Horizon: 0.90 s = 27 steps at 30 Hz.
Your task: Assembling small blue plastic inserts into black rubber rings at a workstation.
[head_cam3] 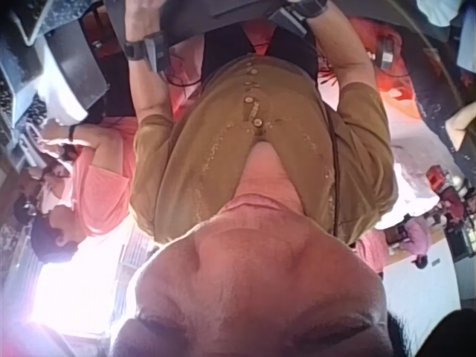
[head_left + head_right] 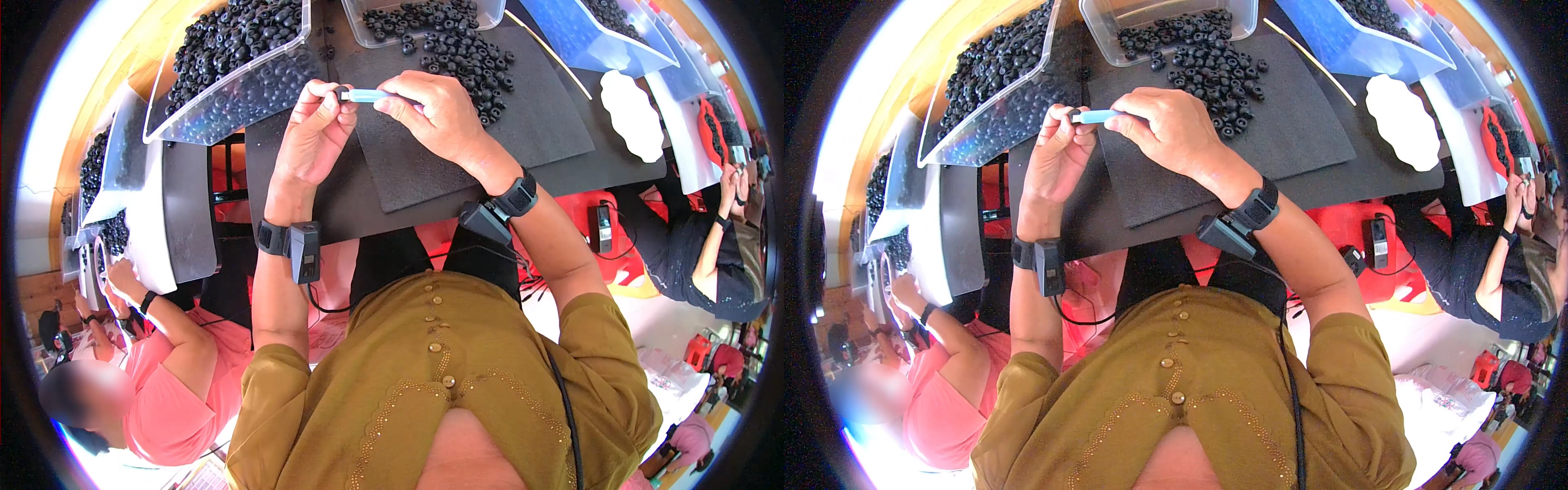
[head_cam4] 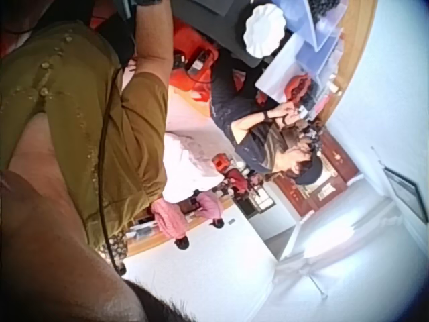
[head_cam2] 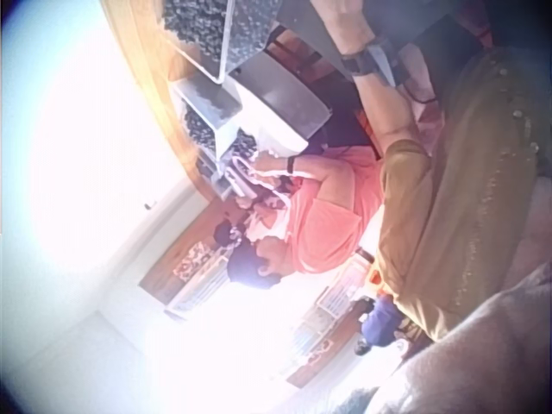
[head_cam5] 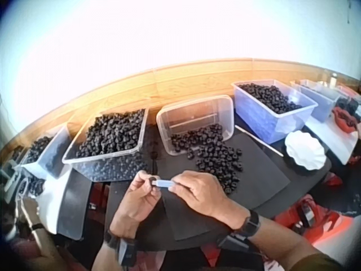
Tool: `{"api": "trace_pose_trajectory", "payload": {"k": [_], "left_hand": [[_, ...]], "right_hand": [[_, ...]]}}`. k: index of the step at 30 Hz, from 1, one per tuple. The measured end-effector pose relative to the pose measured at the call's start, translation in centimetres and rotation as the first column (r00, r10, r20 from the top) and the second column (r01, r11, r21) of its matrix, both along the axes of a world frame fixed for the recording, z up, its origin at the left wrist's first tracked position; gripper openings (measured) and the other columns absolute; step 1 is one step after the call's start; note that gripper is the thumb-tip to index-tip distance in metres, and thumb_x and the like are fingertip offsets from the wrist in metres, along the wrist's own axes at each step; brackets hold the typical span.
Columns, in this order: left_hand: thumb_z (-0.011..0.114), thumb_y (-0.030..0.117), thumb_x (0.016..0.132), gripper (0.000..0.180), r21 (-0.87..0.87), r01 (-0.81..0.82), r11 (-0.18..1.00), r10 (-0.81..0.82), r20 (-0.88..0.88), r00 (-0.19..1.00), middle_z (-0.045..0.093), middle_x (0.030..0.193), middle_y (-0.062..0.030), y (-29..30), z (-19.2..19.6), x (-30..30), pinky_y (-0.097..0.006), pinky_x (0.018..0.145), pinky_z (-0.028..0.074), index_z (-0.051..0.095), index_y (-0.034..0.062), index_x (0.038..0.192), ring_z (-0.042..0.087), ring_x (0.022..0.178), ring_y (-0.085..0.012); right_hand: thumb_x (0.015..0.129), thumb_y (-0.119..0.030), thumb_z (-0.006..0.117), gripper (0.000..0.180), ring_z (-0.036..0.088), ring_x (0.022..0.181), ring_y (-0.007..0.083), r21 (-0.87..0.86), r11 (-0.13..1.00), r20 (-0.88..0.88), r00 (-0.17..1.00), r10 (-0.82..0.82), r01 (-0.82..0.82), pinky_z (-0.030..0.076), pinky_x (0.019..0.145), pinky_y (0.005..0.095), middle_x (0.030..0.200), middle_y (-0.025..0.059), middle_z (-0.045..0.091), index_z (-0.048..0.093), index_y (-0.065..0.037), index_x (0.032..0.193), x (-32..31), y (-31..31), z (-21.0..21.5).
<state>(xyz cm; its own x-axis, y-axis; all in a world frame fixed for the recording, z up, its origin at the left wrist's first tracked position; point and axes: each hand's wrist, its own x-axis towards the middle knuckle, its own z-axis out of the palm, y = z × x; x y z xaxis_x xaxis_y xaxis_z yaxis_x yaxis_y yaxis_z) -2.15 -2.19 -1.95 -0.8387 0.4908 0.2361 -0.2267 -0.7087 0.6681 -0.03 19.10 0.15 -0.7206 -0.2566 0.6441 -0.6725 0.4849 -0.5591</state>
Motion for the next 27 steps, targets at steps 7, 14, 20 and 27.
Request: {"api": "trace_pose_trajectory", "payload": {"k": [7,14,20,27], "left_hand": [[0.062,0.007,0.093,0.011,0.039,0.082,0.996,-0.084,0.049,0.995,0.051,0.096,-0.0054,0.6,1.0,3.0,-0.02,0.076,0.044,0.057,0.0066,0.103,0.046,0.086,-0.0123],[0.059,0.009,0.097,0.007,0.078,0.056,0.995,-0.067,0.139,0.988,0.059,0.101,-0.0065,0.7,0.6,2.7,-0.022,0.078,0.049,0.06,0.0085,0.103,0.053,0.089,-0.0129],[0.06,0.01,0.096,0.006,-0.096,-0.018,0.995,0.025,0.075,0.997,0.063,0.099,-0.0032,2.0,0.4,2.6,-0.023,0.079,0.051,0.06,0.0066,0.102,0.06,0.087,-0.012],[0.056,0.008,0.098,0.006,-0.142,-0.033,0.989,0.041,0.056,0.998,0.063,0.104,-0.0032,2.1,0.0,2.7,-0.023,0.083,0.049,0.06,0.008,0.103,0.058,0.091,-0.0108]], "right_hand": [[0.093,-0.03,0.062,0.027,0.062,0.064,0.0328,-0.099,0.99,0.063,0.994,-0.09,0.096,0.047,0.059,0.0375,0.071,0.0155,0.062,0.067,-0.004,0.092,-0.8,1.3,0.2],[0.096,-0.039,0.06,0.034,0.048,0.062,0.003,-0.359,0.924,0.437,0.851,0.291,-0.131,0.037,0.055,0.0201,0.071,-0.0036,0.056,0.068,-0.006,0.098,-0.2,0.1,0.2],[0.094,-0.04,0.062,0.033,0.044,0.063,0.0015,-0.463,0.868,0.505,0.752,0.424,-0.179,0.034,0.056,0.019,0.072,-0.005,0.055,0.066,-0.006,0.094,0.1,-0.2,0.5],[0.089,-0.032,0.071,0.027,0.045,0.069,0.0019,-0.403,0.889,0.494,0.766,0.41,-0.216,0.036,0.06,0.0197,0.073,-0.0066,0.053,0.065,-0.006,0.092,-0.6,0.3,0.1]]}}
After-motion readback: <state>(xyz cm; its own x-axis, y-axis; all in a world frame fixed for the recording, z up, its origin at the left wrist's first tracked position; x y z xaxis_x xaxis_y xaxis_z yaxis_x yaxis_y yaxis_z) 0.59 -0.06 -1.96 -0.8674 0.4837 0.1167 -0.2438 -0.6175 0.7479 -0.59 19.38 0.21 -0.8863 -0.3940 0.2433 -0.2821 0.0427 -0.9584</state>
